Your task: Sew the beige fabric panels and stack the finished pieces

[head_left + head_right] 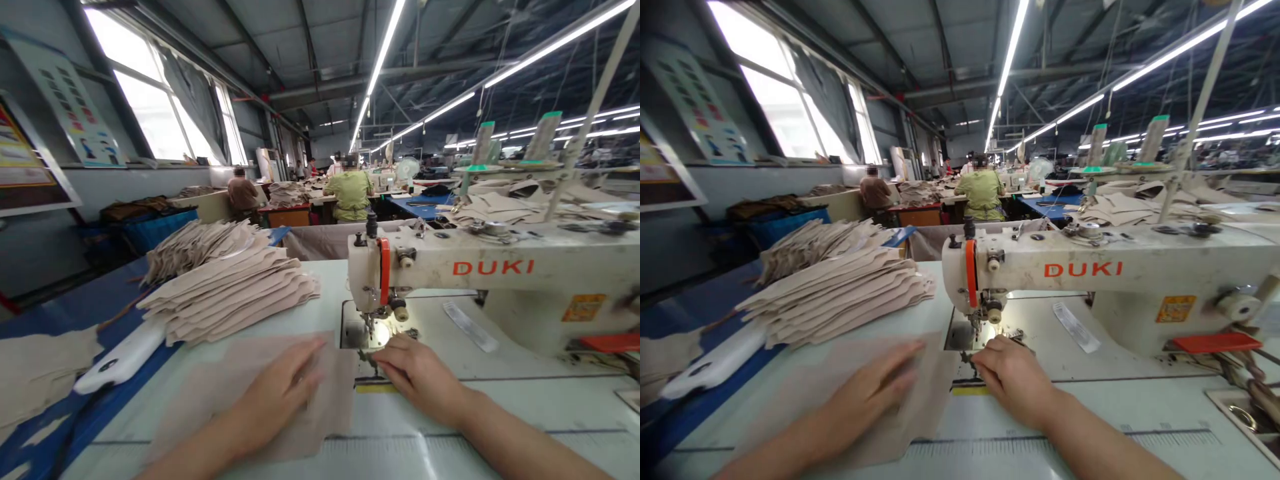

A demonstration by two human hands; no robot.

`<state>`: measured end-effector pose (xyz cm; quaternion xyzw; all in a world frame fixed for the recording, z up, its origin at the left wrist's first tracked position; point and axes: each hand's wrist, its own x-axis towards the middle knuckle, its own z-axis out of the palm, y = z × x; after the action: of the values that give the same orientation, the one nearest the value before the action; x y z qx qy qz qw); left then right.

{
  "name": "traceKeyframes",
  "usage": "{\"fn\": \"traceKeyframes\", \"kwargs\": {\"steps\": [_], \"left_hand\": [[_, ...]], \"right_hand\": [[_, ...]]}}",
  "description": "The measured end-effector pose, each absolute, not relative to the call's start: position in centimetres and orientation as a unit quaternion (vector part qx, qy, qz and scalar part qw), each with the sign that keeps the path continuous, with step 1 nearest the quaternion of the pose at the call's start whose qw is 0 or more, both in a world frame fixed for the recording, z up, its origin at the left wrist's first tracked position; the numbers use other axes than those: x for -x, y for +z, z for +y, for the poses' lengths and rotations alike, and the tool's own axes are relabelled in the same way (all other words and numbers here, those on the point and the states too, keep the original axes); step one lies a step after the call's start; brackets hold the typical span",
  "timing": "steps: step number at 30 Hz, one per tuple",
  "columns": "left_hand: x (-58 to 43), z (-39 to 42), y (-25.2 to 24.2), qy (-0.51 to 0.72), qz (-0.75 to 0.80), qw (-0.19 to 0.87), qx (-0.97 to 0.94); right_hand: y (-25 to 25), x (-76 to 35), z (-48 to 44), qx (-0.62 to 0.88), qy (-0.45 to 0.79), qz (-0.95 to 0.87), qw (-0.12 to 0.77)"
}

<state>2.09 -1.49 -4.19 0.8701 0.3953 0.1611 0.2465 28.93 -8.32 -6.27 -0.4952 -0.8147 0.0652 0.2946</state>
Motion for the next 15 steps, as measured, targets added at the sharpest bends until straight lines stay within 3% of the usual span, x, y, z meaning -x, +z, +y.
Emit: {"fn": "traceKeyframes", "kwargs": {"steps": [3, 6, 15], "left_hand": [[-1.9, -1.9, -5.5, 0.046, 0.336, 0.128, -0.932], [-3.0, -1.4, -7.0, 0.04, 0.334, 0.061, -0.94], [-4.8, 1.0, -7.3, 0.087, 0.318, 0.015, -0.944]], "right_hand": [[-5.9, -28.0, -8.7, 0.463, 0.049, -0.837, 0.287], [-5.8, -27.0, -9.1, 0.42, 0.023, -0.875, 0.239], [-6.2, -27.1, -8.7, 0.421, -0.006, -0.877, 0.23]]}}
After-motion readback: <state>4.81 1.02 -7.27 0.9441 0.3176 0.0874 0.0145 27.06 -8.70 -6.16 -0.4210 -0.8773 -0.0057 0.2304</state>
